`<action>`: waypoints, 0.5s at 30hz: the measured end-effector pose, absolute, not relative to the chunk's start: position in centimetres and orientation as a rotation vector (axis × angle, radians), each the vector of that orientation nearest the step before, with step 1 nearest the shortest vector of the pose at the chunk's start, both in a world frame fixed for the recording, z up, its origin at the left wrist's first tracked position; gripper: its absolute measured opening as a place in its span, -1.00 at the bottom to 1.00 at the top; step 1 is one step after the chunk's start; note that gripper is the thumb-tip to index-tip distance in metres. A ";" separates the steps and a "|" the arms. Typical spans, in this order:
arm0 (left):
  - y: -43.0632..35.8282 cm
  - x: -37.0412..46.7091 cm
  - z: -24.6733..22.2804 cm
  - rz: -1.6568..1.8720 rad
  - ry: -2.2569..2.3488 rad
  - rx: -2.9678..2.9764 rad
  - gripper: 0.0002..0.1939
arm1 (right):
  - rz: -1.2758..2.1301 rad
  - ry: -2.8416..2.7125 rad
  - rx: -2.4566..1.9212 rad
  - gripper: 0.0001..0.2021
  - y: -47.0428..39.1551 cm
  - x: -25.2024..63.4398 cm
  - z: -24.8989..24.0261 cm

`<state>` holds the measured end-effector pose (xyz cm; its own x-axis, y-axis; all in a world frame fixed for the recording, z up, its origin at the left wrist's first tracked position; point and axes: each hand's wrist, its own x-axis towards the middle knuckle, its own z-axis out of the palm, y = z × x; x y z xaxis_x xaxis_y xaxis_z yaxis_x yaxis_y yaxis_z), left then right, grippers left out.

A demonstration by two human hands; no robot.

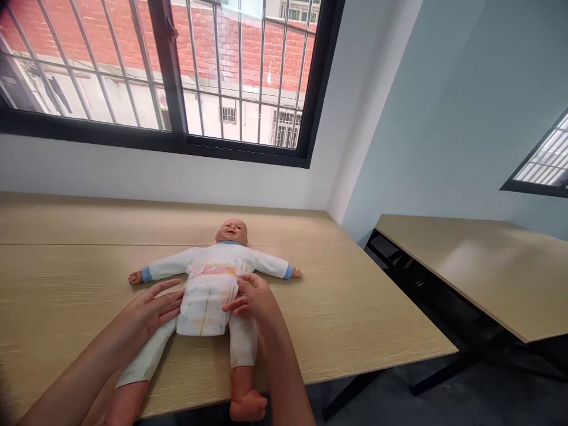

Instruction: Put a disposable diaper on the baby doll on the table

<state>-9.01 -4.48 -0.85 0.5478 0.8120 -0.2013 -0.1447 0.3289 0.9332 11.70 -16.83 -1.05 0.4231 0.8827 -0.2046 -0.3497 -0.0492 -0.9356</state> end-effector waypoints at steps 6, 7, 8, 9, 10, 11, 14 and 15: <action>-4.2 -9.7 -1.6 0.568 0.771 1.117 -0.28 | 1.050 -0.578 -1.298 -0.56 -19.5 11.1 -1.0; -4.2 -9.5 -1.7 0.561 0.746 1.130 -0.27 | 1.082 -0.605 -1.281 -0.53 -19.5 10.9 -1.0; -4.2 -9.2 -1.8 0.563 0.731 1.135 -0.27 | 1.111 -0.627 -1.259 -0.50 -19.4 10.6 -1.1; -4.3 -9.0 -2.0 0.569 0.721 1.132 -0.26 | 1.137 -0.642 -1.234 -0.47 -19.1 10.3 -1.1; -4.4 -8.8 -2.1 0.575 0.712 1.120 -0.26 | 1.160 -0.653 -1.204 -0.44 -18.8 10.1 -1.1; -4.4 -8.6 -2.2 0.580 0.701 1.099 -0.27 | 1.181 -0.662 -1.171 -0.43 -18.4 9.9 -1.2; -4.4 -8.5 -2.2 0.591 0.643 1.014 -0.32 | 1.251 -0.689 -1.083 -0.40 -17.3 9.8 -1.4; -4.3 -8.6 -2.2 0.595 0.626 0.984 -0.33 | 1.267 -0.692 -1.071 -0.41 -17.0 9.9 -1.5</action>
<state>-8.59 -4.33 -2.21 0.6776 0.7053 -0.2084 -0.1724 0.4278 0.8873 9.89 -17.04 -1.45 0.2099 0.9677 -0.1394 -0.4059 -0.0435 -0.9129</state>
